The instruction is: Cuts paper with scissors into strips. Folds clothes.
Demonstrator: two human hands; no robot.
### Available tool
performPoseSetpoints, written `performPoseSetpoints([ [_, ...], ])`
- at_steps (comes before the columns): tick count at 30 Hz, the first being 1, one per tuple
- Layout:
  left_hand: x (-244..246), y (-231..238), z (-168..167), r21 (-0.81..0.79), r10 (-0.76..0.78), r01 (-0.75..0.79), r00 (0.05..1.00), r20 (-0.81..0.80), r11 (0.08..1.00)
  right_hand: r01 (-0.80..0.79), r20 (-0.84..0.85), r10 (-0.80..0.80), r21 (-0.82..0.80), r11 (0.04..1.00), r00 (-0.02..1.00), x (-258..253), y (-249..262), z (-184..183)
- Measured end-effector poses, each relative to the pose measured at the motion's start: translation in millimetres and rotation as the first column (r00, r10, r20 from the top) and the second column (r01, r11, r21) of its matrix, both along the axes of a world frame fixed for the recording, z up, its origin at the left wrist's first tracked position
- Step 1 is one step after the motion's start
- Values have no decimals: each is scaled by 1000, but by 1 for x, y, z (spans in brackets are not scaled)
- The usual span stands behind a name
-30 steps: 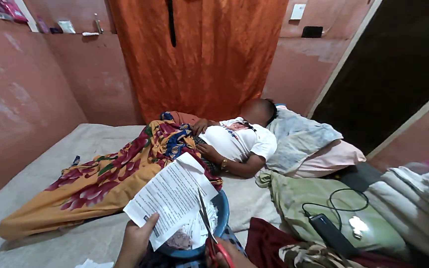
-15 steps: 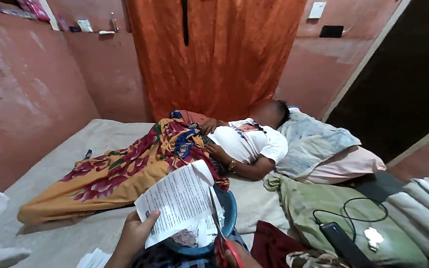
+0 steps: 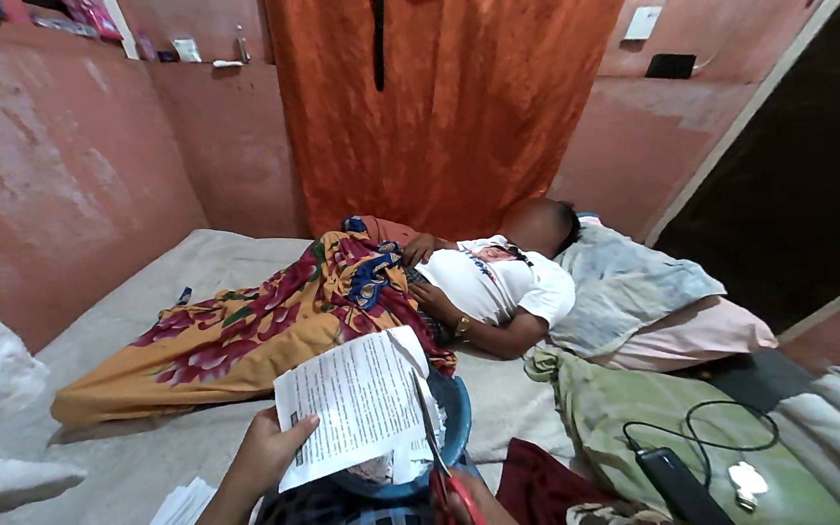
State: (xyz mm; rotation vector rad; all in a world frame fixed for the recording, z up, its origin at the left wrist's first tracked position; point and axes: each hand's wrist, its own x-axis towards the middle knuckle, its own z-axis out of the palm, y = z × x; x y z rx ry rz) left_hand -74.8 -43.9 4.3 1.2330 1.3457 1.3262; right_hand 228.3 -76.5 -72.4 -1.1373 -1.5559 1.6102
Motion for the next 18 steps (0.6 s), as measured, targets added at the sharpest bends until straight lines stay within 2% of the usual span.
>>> performPoseSetpoints([
  [5, -3, -2, 1, -49, -92, 92, 996, -8, 995, -10, 3, 10, -12, 1000, 1000, 1, 2, -1],
  [12, -5, 1, 5, -111, -126, 115, 986, -106, 987, 54, 2, -54, 8, 999, 999, -4, -3, 4],
  [18, -9, 0, 7, -118, -142, 134, 988, -63, 984, 36, -7, -37, -28, 999, 999, -2, -1, 3],
])
